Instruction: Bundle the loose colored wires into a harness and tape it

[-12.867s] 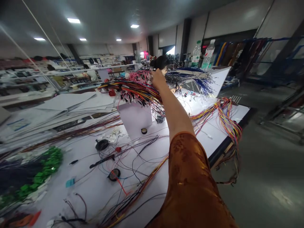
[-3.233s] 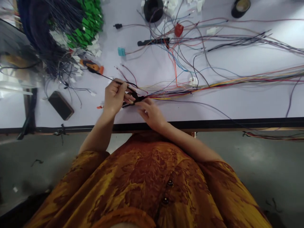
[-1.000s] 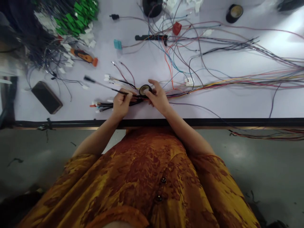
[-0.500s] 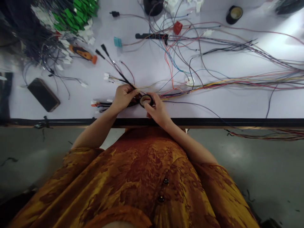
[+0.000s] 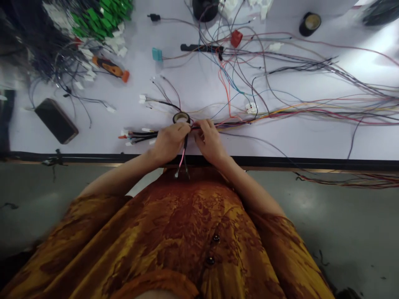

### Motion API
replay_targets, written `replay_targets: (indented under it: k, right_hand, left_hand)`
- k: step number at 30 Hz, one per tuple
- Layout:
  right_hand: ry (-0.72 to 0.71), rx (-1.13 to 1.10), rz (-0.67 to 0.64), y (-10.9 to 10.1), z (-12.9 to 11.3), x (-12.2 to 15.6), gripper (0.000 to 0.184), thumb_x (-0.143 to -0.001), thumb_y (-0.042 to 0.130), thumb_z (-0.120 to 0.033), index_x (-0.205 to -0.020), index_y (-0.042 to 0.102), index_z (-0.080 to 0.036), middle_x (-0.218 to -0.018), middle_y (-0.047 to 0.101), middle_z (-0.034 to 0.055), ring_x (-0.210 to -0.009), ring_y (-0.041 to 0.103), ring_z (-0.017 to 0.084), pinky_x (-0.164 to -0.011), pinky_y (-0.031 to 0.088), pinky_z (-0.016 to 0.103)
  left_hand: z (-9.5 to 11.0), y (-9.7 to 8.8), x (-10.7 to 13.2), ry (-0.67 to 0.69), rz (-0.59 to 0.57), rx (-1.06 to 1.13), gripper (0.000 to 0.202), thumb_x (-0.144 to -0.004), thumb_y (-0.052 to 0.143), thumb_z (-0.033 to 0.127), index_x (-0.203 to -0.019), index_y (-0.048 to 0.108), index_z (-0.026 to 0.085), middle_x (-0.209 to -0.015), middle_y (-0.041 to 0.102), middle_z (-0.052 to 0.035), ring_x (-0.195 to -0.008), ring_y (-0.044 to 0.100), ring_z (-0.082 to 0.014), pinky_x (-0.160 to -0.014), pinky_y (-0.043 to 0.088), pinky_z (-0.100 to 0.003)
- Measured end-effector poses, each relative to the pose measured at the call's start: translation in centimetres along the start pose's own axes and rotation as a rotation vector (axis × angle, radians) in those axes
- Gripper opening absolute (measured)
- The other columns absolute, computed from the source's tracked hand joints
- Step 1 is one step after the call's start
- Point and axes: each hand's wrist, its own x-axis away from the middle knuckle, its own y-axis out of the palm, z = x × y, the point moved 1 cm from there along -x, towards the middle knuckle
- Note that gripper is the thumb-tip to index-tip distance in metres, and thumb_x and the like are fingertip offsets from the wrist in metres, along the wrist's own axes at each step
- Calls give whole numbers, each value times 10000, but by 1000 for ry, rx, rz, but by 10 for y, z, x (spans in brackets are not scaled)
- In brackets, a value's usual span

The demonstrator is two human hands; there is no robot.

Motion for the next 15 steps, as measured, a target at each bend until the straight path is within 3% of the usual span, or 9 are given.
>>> replay_targets:
  k: [3,6,8,10,12,15]
  right_hand:
    - [-121,185,-147,-16,1,-21,426,-889,512,-111,-1304,573,-186,-1288,579,141,-1074,620,239,-932,539,396]
    - [-152,378,-259,-19,-2,-34,250,-909,569,-171,-1142,661,-186,-1361,540,150,-1114,592,281,-943,520,449]
    - [-198,477,-268,-19,-4,-36,114,-908,624,-226,-997,679,-181,-1412,519,150,-1168,558,316,-969,498,493]
    - [-256,533,-267,-19,-4,-33,87,-905,651,-259,-933,672,-179,-1394,543,149,-1200,528,341,-1005,469,533]
    - [-268,548,-262,-17,-1,-30,102,-904,652,-273,-946,666,-181,-1316,590,148,-1168,530,342,-1004,464,547]
    - [-219,529,-235,-15,1,-26,253,-884,654,-267,-1116,643,-167,-1211,612,147,-1115,537,331,-969,480,520]
  left_hand:
    - [1,14,21,40,107,78,232,-985,379,116,-953,601,174,-1186,677,-132,-1031,665,-211,-874,532,-334]
    - [-8,28,26,-72,312,249,187,-1020,434,207,-889,567,200,-1094,687,-101,-1016,652,-184,-884,531,-323]
    - [-17,35,23,-204,470,328,187,-1013,493,262,-843,550,210,-947,687,-71,-917,650,-177,-842,528,-328]
    - [-24,39,19,-320,549,375,193,-1001,523,285,-825,553,212,-868,683,-57,-856,648,-179,-820,526,-340]
    - [-27,40,15,-332,492,437,147,-985,543,283,-869,590,207,-914,706,-65,-895,663,-189,-854,532,-354]
    - [-26,39,13,-230,331,496,103,-958,576,264,-985,651,200,-1039,735,-78,-1023,669,-217,-944,526,-387]
